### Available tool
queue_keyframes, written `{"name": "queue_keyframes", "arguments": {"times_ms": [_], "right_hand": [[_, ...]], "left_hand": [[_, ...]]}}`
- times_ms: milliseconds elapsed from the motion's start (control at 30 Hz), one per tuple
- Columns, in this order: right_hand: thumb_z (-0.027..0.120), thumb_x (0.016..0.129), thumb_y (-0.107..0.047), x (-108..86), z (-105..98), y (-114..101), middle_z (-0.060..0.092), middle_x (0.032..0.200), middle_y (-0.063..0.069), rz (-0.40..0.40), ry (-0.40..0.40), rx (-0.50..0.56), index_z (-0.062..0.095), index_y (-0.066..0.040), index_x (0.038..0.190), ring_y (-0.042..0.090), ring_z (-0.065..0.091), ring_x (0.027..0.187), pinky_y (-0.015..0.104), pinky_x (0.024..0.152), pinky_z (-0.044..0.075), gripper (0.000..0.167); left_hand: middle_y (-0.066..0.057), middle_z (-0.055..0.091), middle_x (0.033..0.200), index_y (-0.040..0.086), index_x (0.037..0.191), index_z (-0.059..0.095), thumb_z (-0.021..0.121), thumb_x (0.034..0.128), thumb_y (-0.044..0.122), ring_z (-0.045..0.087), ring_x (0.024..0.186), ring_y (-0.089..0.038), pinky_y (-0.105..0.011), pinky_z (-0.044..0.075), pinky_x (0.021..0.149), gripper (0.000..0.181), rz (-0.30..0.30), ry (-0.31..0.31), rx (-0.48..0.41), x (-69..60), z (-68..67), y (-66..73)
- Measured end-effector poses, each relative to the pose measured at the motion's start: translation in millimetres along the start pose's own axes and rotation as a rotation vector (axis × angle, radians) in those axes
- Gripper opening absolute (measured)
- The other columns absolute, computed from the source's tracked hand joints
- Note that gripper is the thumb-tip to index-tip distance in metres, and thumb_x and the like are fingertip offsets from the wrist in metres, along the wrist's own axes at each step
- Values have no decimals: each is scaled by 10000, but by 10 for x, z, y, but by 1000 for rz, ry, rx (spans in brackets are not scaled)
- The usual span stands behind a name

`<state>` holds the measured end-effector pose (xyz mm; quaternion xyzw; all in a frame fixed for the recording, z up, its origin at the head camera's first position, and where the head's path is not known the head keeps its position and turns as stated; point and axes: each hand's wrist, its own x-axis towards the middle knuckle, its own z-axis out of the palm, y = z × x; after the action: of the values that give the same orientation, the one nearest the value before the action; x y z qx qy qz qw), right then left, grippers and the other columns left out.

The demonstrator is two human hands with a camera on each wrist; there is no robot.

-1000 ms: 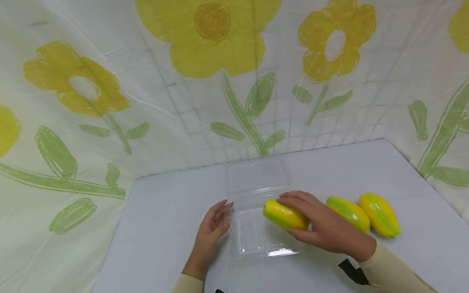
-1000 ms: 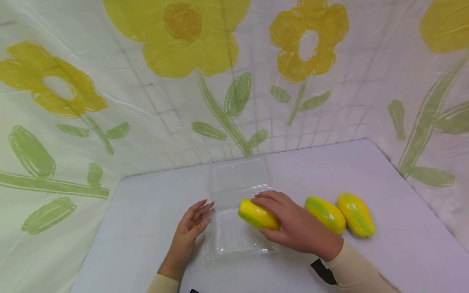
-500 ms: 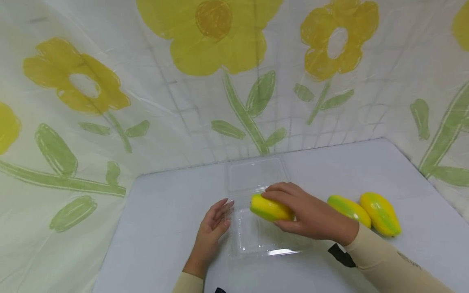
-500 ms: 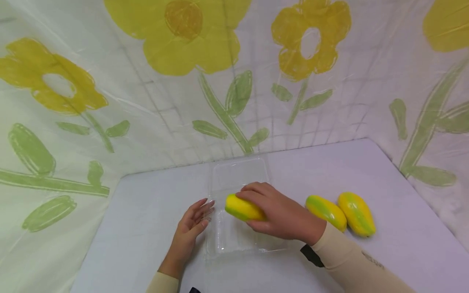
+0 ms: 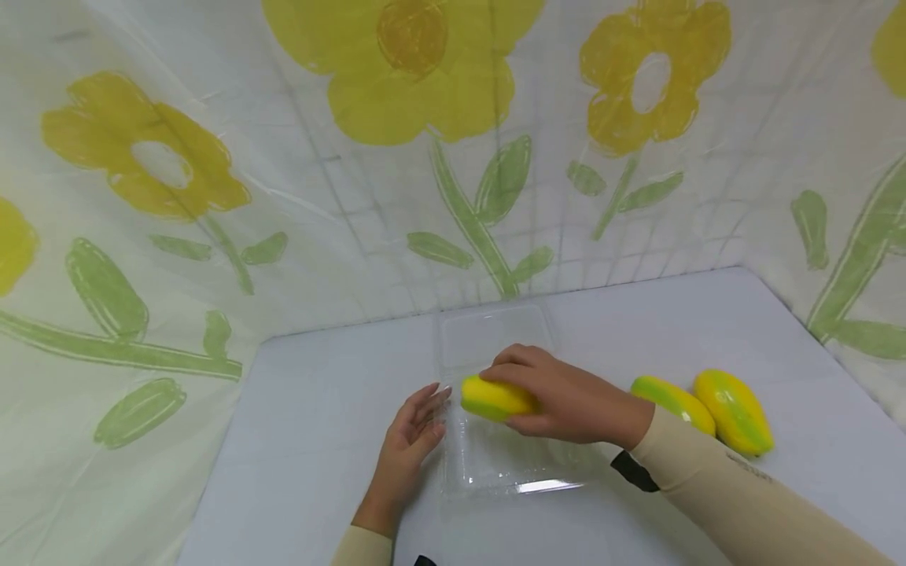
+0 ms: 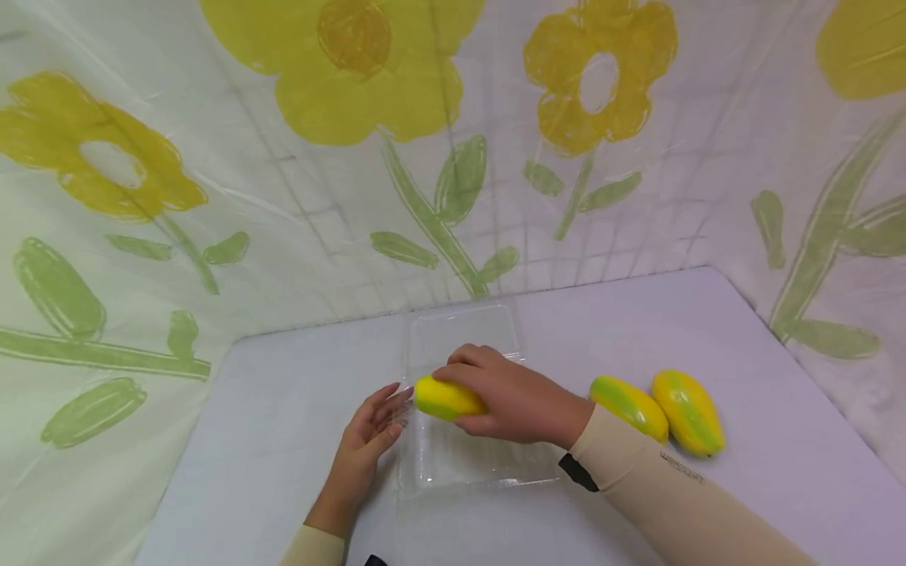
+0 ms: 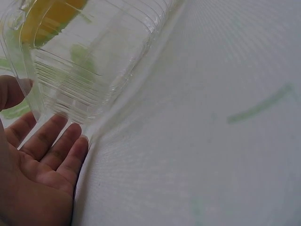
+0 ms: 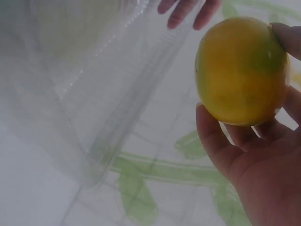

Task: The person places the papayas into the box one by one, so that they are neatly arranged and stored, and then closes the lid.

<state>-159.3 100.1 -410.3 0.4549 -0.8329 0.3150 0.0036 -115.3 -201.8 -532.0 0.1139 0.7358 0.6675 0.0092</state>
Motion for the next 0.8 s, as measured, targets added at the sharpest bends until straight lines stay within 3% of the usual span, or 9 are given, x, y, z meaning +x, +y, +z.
{"name": "queue_keyframes", "arguments": {"times_ms": [400, 800], "right_hand": [[829, 946, -183, 217, 195, 79, 619, 1372, -41, 52, -120, -68, 684, -168, 1441, 197, 566, 1194, 383, 981, 548, 516], [868, 947, -215, 342, 285, 131, 628, 1366, -46, 59, -179, -108, 690, -183, 1415, 207, 568, 1183, 398, 969, 551, 502]], "left_hand": [[-78, 583, 1577, 127, 1630, 475, 652, 1065, 67, 552, 1433, -299, -294, 446, 1156, 595, -17, -9, -14, -6, -6, 11], [-58, 605, 1551, 134, 1628, 484, 676, 1044, 71, 576, 1401, -282, -308, 458, 1152, 618, -11, 0, 0, -15, -9, 10]]}}
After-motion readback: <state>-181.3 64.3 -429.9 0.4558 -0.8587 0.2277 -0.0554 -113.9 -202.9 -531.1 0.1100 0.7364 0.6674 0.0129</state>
